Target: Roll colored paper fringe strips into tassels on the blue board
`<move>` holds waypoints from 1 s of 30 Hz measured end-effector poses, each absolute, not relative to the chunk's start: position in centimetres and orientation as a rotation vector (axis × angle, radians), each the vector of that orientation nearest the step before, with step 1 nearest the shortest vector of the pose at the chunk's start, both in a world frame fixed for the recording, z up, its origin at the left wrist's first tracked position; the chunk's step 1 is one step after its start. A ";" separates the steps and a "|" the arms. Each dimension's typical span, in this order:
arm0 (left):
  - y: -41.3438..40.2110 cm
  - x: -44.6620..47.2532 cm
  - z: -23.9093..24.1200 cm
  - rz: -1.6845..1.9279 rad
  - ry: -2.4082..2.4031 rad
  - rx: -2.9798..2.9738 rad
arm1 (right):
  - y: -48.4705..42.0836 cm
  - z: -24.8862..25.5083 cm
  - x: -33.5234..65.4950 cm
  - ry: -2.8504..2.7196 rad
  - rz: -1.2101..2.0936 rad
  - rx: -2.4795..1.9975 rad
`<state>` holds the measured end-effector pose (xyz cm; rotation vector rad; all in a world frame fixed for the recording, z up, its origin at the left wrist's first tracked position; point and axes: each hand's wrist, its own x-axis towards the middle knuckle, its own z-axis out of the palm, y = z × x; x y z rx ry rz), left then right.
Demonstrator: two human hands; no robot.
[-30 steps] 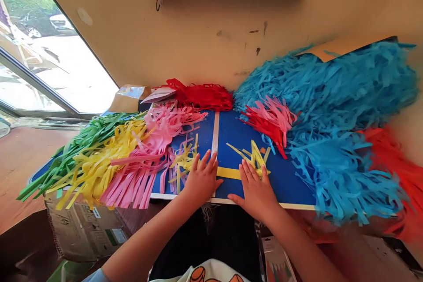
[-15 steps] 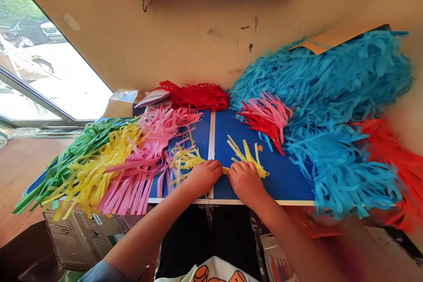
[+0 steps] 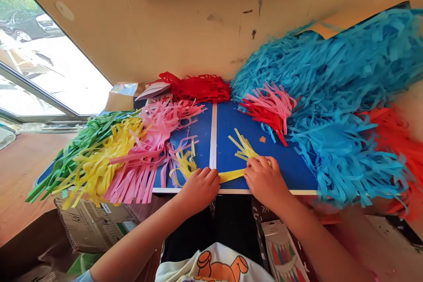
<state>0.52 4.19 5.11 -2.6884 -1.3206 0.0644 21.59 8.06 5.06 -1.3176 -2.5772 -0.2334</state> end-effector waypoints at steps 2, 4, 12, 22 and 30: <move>4.2 0.5 5.1 0.047 -1.346 -2.692 | 7.9 5.1 21.3 -2.585 -0.273 -1.288; 4.5 0.4 5.3 0.062 -1.335 -2.708 | 7.8 4.9 20.8 -2.603 -0.282 -1.231; 5.7 0.7 4.9 0.026 -1.334 -2.738 | 8.2 3.7 19.5 -2.640 -0.265 -1.126; 5.8 0.7 5.2 0.011 -1.328 -2.761 | 7.0 4.7 19.2 -2.564 -0.126 -1.177; 5.8 0.9 5.1 0.011 -1.365 -2.769 | 8.3 3.7 19.2 -2.600 -0.062 -1.079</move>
